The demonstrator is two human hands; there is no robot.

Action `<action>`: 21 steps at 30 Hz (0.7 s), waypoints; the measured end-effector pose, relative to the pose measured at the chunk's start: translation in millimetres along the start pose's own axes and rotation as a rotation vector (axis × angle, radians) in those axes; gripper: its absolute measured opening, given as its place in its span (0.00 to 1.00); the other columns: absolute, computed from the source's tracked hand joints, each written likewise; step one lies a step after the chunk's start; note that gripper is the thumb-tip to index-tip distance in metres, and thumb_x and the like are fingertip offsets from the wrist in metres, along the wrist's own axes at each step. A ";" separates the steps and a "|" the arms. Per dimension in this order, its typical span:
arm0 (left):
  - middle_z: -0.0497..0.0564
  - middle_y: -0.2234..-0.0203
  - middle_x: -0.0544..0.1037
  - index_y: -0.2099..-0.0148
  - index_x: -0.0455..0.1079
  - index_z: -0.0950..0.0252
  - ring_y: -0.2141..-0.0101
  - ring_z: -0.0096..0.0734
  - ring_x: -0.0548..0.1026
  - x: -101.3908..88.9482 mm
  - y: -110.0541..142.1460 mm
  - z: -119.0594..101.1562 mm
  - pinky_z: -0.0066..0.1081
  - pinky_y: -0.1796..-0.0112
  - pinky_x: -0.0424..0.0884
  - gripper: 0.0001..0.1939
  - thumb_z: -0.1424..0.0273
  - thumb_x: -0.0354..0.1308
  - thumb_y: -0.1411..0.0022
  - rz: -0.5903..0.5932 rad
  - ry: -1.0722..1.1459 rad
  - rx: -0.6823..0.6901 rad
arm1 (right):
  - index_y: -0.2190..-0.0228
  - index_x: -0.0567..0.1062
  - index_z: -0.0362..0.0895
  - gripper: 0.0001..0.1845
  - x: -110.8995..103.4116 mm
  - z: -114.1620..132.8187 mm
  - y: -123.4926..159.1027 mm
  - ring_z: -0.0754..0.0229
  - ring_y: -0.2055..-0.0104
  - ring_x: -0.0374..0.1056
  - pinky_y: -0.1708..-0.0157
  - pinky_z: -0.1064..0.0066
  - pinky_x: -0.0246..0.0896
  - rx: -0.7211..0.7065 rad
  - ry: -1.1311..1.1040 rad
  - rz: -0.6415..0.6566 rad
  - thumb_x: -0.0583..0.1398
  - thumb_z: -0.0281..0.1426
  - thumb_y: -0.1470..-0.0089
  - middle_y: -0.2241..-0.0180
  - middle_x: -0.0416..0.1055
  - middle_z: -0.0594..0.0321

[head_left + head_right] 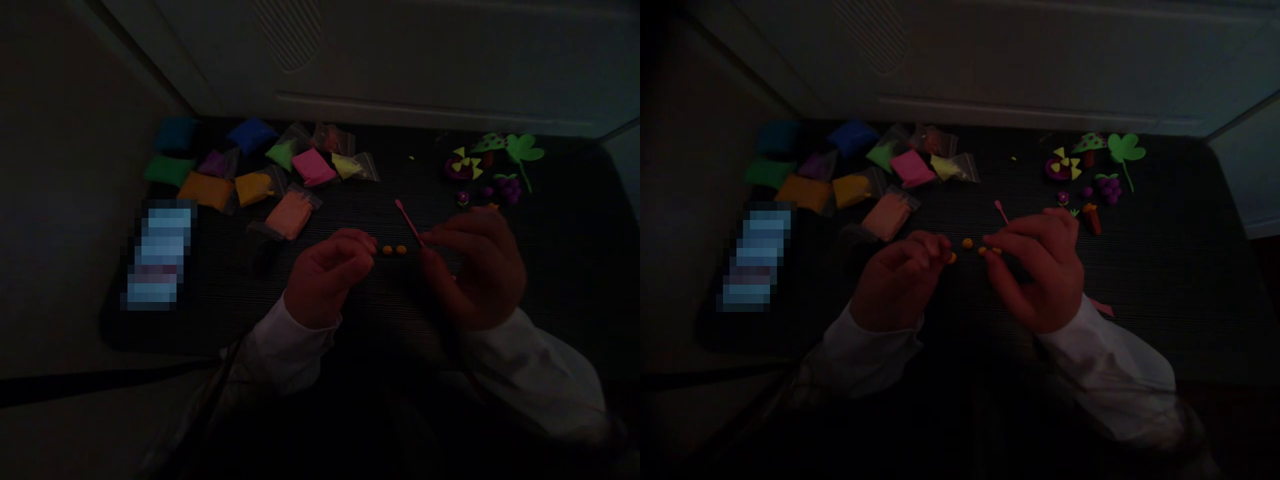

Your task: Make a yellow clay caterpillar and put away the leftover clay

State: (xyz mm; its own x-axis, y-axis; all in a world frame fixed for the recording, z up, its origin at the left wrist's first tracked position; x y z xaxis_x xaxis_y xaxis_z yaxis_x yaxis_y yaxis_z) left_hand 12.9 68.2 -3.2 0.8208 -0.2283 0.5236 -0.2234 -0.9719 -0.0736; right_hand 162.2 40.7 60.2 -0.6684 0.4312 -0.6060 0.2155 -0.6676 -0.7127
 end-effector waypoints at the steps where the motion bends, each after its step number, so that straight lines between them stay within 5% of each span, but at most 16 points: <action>1: 0.48 0.72 0.71 0.74 0.74 0.61 0.62 0.30 0.68 0.4 0.0 0.3 0.36 0.55 0.64 0.03 0.69 0.63 0.53 0.004 -0.002 -0.001 | 0.65 0.71 0.48 0.13 -0.5 -0.4 0.1 0.58 0.65 0.66 0.57 0.56 0.57 0.002 0.000 -0.004 0.61 0.26 0.57 0.69 0.69 0.63; 21: 0.49 0.70 0.70 0.72 0.74 0.64 0.64 0.27 0.68 9.7 0.9 6.4 0.30 0.57 0.64 0.04 0.72 0.58 0.47 0.099 0.051 -0.095 | 0.65 0.71 0.46 0.12 -0.9 1.3 -1.6 0.59 0.65 0.66 0.60 0.58 0.59 0.001 -0.027 0.000 0.60 0.26 0.56 0.69 0.69 0.63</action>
State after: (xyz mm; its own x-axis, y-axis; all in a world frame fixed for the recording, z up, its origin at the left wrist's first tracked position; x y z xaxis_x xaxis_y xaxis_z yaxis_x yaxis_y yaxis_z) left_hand 24.0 64.7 -3.6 0.7650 -0.3168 0.5608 -0.3526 -0.9346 -0.0470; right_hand 161.6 40.7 62.3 -0.6873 0.4144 -0.5966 0.2149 -0.6685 -0.7119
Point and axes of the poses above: each hand's wrist, its own y-axis away from the middle knuckle, its own x-axis out of the palm, z = x × y, the point moved 7 cm from there along -y, towards the middle knuckle
